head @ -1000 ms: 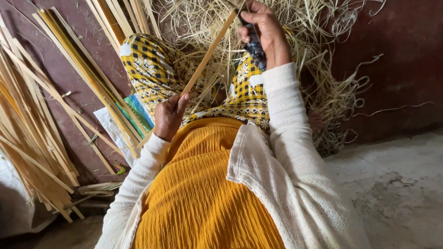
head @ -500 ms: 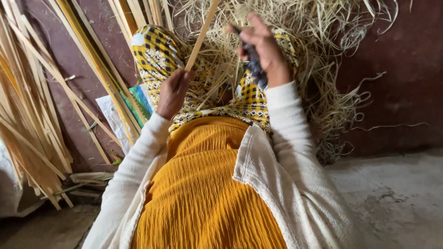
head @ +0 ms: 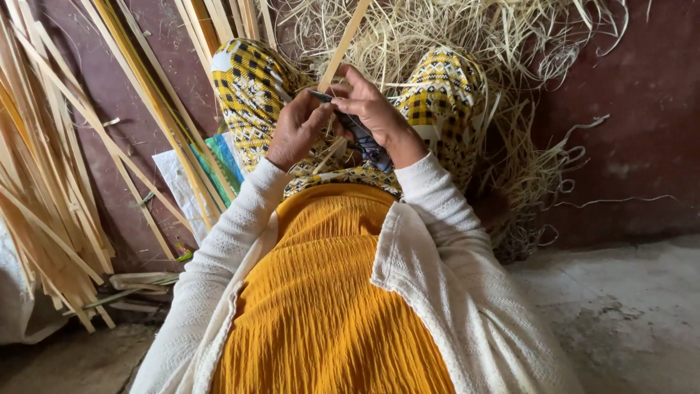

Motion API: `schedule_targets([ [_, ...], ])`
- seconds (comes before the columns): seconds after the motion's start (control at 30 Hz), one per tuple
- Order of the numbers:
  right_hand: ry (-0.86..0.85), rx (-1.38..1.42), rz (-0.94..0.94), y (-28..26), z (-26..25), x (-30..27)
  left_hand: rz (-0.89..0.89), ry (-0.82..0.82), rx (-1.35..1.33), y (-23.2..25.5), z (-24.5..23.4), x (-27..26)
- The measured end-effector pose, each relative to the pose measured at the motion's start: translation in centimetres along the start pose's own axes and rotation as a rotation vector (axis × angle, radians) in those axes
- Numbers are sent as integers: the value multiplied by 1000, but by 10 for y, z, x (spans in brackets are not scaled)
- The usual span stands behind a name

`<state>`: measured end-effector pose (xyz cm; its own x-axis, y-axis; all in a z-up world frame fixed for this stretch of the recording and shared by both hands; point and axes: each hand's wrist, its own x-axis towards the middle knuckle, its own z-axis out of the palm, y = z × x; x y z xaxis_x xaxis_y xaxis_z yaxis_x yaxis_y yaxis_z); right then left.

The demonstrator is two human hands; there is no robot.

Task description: Shaving and thinning bamboo strips using a small knife while sitting on the floor to prepare material for weaving or decorative use.

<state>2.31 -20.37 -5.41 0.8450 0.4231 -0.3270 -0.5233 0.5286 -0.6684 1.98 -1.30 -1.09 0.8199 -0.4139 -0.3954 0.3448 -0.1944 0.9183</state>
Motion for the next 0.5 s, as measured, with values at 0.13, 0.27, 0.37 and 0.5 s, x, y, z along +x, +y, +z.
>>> schedule_targets([
  [0.13, -75, 42, 16, -9, 10, -5, 121, 30, 25, -12, 1, 3],
  [0.27, -35, 55, -6, -15, 19, -9, 173, 76, -1, -16, 5, 3],
  [0.37, -25, 11, -42, -14, 22, -10, 221, 148, 18, -9, 8, -1],
  [0.5, -31, 49, -59, -13, 21, -8, 225, 180, -21, -11, 12, 0],
])
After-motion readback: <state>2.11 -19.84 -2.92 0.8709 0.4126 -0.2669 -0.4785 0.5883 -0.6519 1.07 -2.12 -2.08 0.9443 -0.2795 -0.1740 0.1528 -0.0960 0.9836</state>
